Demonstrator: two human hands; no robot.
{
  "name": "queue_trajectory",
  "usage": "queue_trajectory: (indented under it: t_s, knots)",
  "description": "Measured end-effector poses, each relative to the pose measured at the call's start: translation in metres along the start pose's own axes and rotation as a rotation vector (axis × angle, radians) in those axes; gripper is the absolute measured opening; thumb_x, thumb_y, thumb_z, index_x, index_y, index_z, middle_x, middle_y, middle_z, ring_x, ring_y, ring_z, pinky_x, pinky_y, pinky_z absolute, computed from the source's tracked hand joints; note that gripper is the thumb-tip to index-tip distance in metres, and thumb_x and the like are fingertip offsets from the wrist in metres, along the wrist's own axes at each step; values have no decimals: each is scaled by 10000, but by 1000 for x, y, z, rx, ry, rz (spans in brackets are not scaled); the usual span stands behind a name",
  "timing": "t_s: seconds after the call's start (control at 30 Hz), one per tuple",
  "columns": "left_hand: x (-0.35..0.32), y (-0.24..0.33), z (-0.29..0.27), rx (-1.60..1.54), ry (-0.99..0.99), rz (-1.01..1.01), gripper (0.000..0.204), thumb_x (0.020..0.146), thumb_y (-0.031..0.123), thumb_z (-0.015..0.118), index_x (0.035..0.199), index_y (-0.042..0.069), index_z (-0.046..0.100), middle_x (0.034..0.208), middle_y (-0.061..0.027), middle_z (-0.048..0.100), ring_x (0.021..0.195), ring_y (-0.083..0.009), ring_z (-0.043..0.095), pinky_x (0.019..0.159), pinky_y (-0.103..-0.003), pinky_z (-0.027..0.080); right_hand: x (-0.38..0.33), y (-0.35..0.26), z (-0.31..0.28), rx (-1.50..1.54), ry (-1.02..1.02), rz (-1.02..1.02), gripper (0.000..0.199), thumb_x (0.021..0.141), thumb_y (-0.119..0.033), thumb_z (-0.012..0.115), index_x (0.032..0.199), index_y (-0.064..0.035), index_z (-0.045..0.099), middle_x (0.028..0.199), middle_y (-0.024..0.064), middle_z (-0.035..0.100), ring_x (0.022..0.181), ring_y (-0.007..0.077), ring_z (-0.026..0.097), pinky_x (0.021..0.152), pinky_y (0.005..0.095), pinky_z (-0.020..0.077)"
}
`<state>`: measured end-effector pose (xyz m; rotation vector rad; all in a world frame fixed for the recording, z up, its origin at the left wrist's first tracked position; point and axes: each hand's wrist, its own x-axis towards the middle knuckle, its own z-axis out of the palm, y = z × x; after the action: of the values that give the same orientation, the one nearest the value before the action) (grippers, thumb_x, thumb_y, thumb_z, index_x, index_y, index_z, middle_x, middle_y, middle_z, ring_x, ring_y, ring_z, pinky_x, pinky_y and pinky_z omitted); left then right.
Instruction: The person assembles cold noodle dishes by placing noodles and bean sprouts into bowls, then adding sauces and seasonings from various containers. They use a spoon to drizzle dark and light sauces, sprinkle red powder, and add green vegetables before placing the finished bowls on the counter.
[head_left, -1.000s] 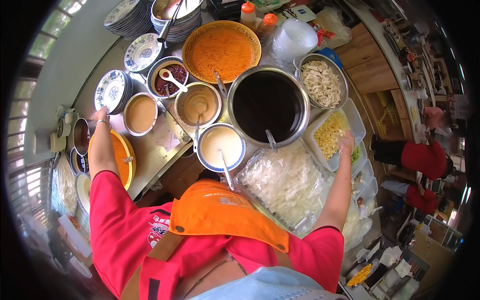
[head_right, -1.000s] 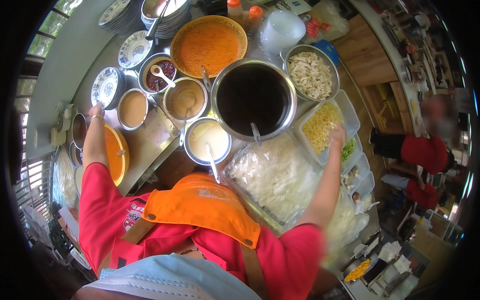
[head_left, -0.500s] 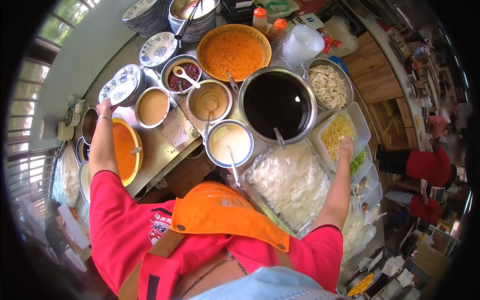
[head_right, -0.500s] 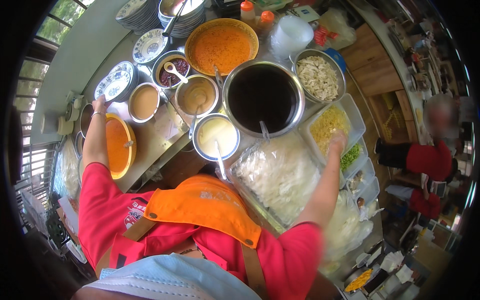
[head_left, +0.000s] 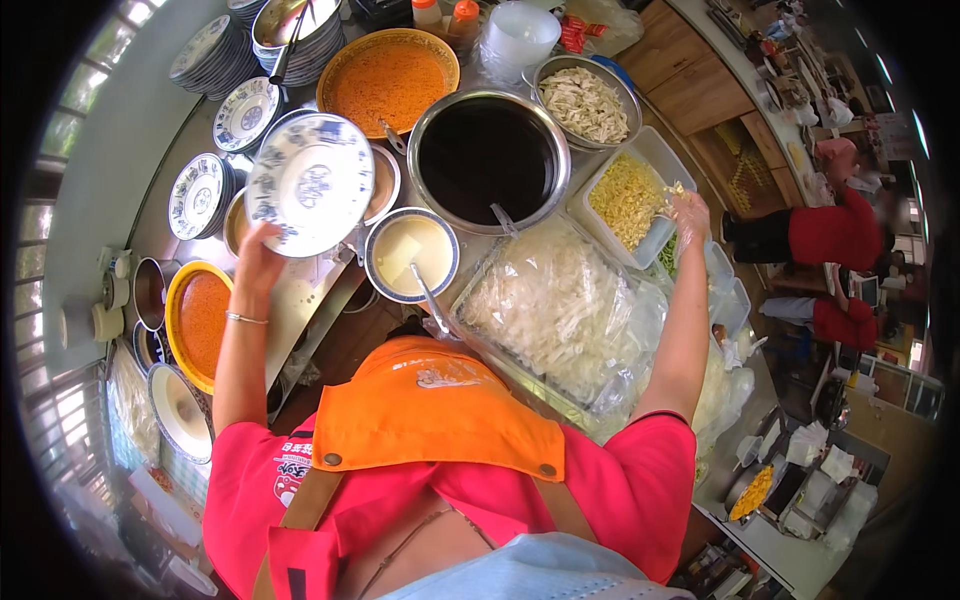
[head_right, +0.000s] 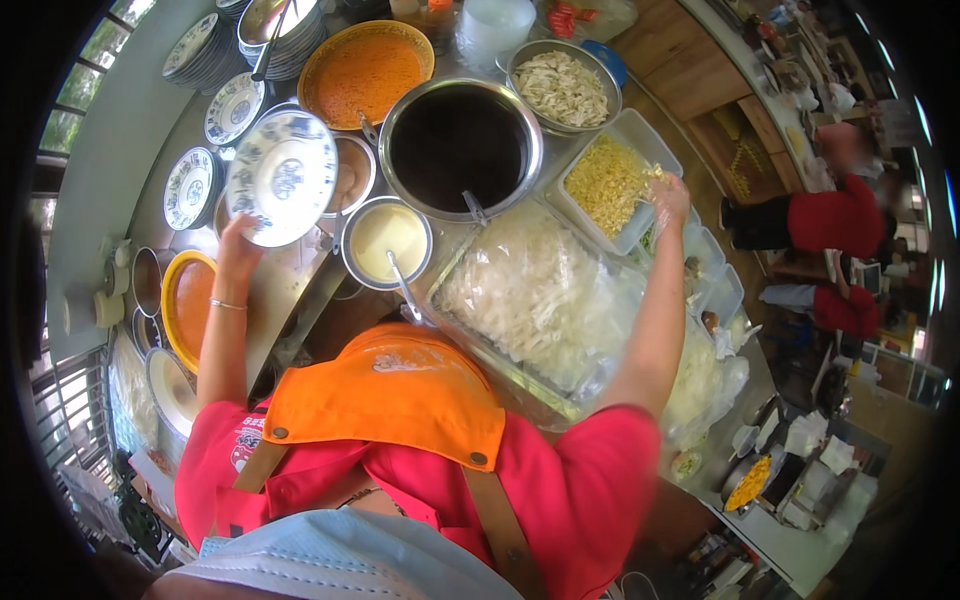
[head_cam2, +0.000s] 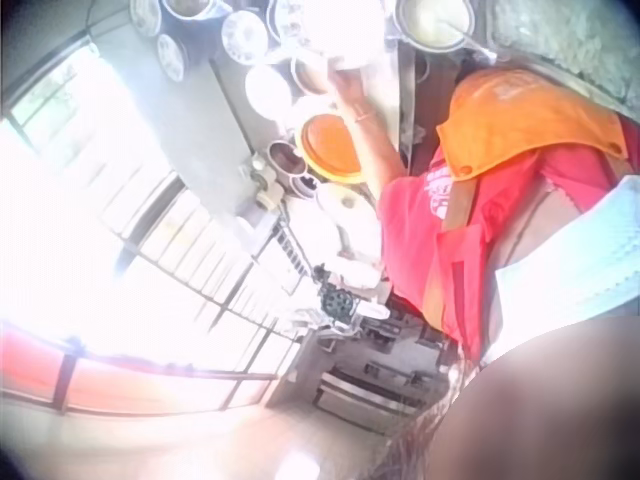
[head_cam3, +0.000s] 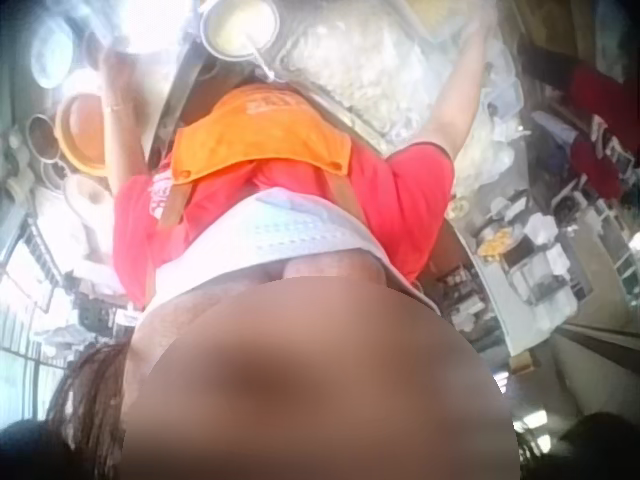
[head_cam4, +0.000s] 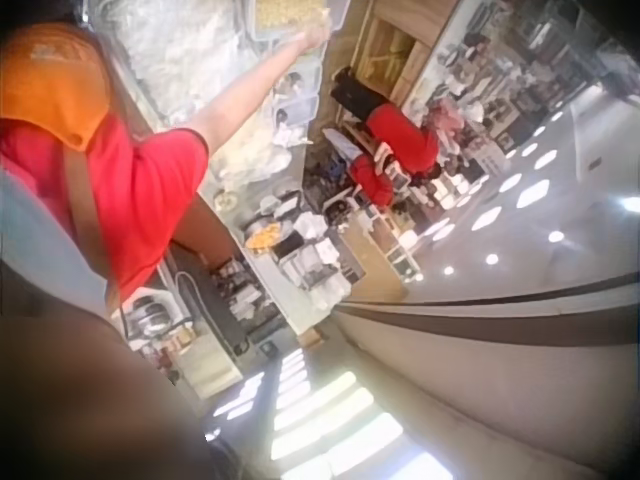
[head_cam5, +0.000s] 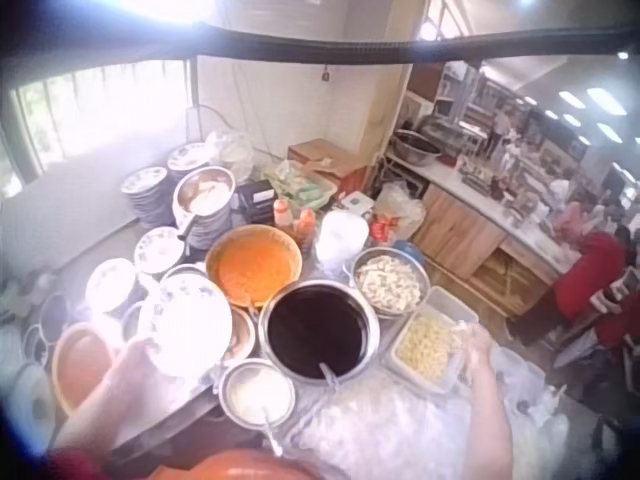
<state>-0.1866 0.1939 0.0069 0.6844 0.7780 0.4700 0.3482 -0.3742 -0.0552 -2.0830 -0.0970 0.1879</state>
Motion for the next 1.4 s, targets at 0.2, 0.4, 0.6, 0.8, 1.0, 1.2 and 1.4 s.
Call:
queue_trajectory:
  t_s: [0.2, 0.4, 0.6, 0.8, 1.0, 1.2, 1.4]
  knots:
    - [-10, -114, 133, -46, -452, -318, 437, 803, -53, 543, 1237, -22, 495, 1149, -138, 616, 1047, -264, 632, 940, -437, 524, -110, -190, 50, 239, -288, 4, 304, 832, -65, 704, 1119, 2, 629, 959, 58, 665, 773, 114, 626, 664, 245, 531]
    - [-10, -151, 224, -21, -645, -413, 539, 862, -16, 570, 1372, 37, 406, 1268, -126, 568, 1147, -261, 595, 955, -445, 526, -176, -244, 106, -352, -580, -462, 400, 825, -191, 716, 1194, -61, 633, 1190, 155, 603, 1070, 258, 602, 941, 338, 477]
    - [3, -153, 219, -31, -538, -415, 504, 857, -1, 623, 1325, 2, 437, 1237, -130, 579, 1130, -242, 596, 982, -400, 505, -69, -240, 139, -259, -466, -247, 407, 818, -169, 695, 1212, -94, 629, 1169, 202, 622, 1018, 330, 620, 895, 393, 500]
    - [4, -141, 193, -41, -517, -421, 529, 836, -13, 633, 1326, -17, 432, 1240, -147, 579, 1128, -246, 595, 986, -391, 499, 63, -150, 192, -972, -180, -553, 562, 744, -241, 715, 1267, -105, 562, 1189, 241, 600, 1060, 397, 597, 927, 443, 487]
    - [13, -139, 180, -64, -490, -362, 539, 833, 20, 648, 1324, -27, 429, 1237, -149, 591, 1118, -238, 603, 1000, -386, 486, 96, -141, 202, -839, -247, -389, 445, 726, -198, 659, 1166, -132, 642, 1202, 228, 596, 1109, 402, 571, 972, 418, 459]
    - [18, -132, 183, -89, -480, -342, 514, 841, 20, 639, 1314, -19, 443, 1229, -142, 600, 1112, -224, 608, 990, -371, 491, 86, -150, 190, -866, -182, -438, 384, 738, -159, 606, 1113, -119, 677, 1144, 211, 622, 1072, 380, 589, 940, 397, 468]
    - [17, -133, 194, -87, -475, -357, 501, 846, 20, 636, 1310, -9, 451, 1225, -138, 603, 1113, -225, 611, 980, -378, 499, 90, -151, 176, -222, -300, 111, 322, 744, -142, 615, 1050, -89, 702, 1118, 250, 620, 1101, 376, 575, 950, 400, 465]
